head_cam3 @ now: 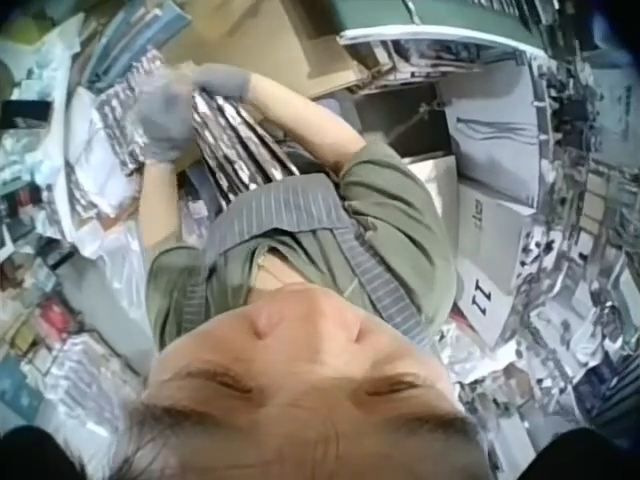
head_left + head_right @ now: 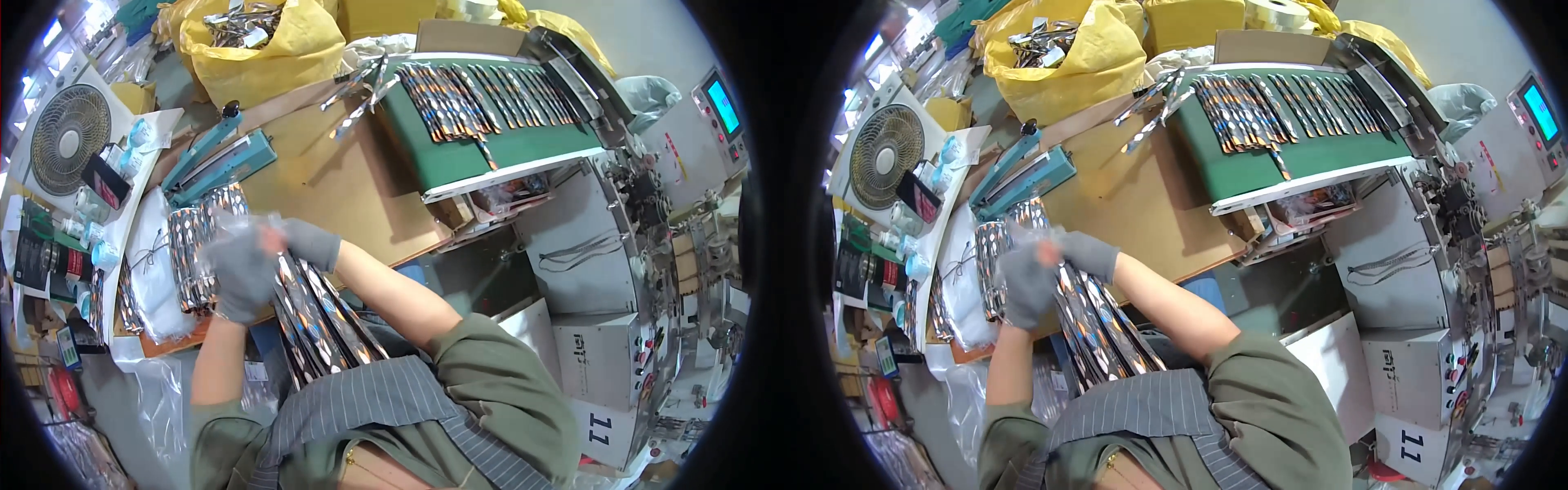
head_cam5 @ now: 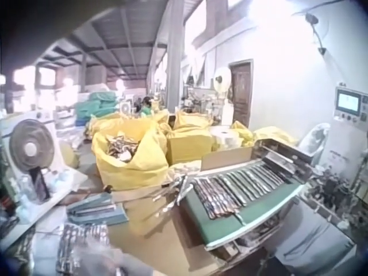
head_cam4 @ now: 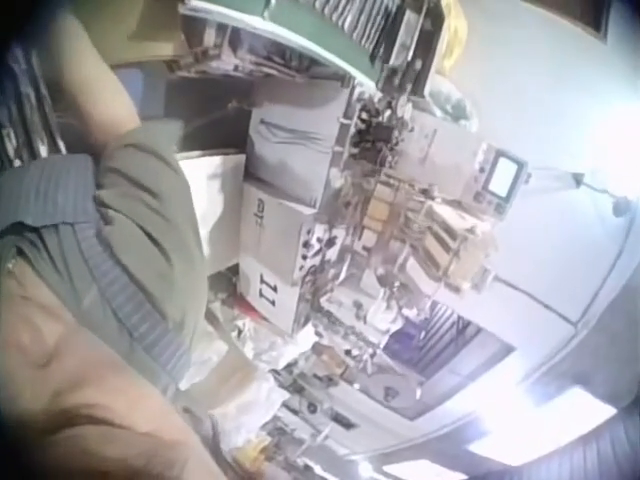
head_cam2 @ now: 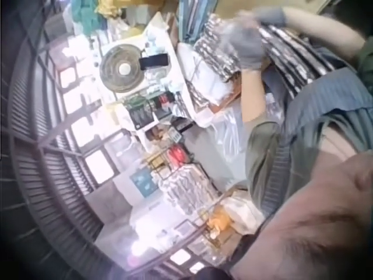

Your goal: Packaging small metallic components into plastic bags at a workstation.

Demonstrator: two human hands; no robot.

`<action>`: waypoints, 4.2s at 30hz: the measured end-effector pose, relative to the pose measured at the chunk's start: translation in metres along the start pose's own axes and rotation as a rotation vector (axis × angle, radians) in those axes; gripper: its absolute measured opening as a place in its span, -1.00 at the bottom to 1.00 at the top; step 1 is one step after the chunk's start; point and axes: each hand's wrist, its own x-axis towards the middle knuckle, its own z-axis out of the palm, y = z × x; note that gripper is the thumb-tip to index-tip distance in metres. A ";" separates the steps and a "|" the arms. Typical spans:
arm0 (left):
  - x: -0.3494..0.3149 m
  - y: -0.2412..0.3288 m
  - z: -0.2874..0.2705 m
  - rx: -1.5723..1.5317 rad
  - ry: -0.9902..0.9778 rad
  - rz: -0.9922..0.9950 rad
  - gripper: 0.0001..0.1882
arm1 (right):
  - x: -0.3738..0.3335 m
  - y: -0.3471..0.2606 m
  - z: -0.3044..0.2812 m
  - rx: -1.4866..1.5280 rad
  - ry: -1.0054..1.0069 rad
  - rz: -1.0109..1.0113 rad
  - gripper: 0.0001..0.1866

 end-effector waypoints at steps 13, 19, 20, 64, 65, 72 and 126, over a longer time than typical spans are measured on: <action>-0.115 0.070 0.035 -0.315 -0.144 -0.627 -0.70 | -0.153 0.041 -0.013 -0.793 0.299 0.234 -0.60; 0.017 0.016 -0.036 0.069 0.116 -0.481 -0.77 | -0.052 -0.098 0.008 -1.097 0.508 -0.643 -0.89; 0.022 -0.006 -0.050 0.136 0.107 -0.407 -0.86 | -0.040 -0.105 0.006 -1.131 0.501 -0.724 -0.88; 0.008 -0.237 -0.016 -0.855 0.234 -1.143 -0.44 | 0.273 -0.089 -0.018 -1.281 0.463 -0.497 -0.66; 0.007 -0.247 -0.021 -0.835 0.250 -1.143 -0.44 | 0.277 -0.093 -0.012 -1.316 0.468 -0.480 -0.67; 0.021 -0.242 -0.017 -0.682 0.214 -1.198 -0.66 | 0.273 -0.002 -0.076 -1.497 0.539 -0.230 -0.78; 0.040 -0.029 0.055 -1.582 0.169 -1.053 -0.65 | -0.047 -0.105 -0.061 0.061 0.714 -0.059 -0.90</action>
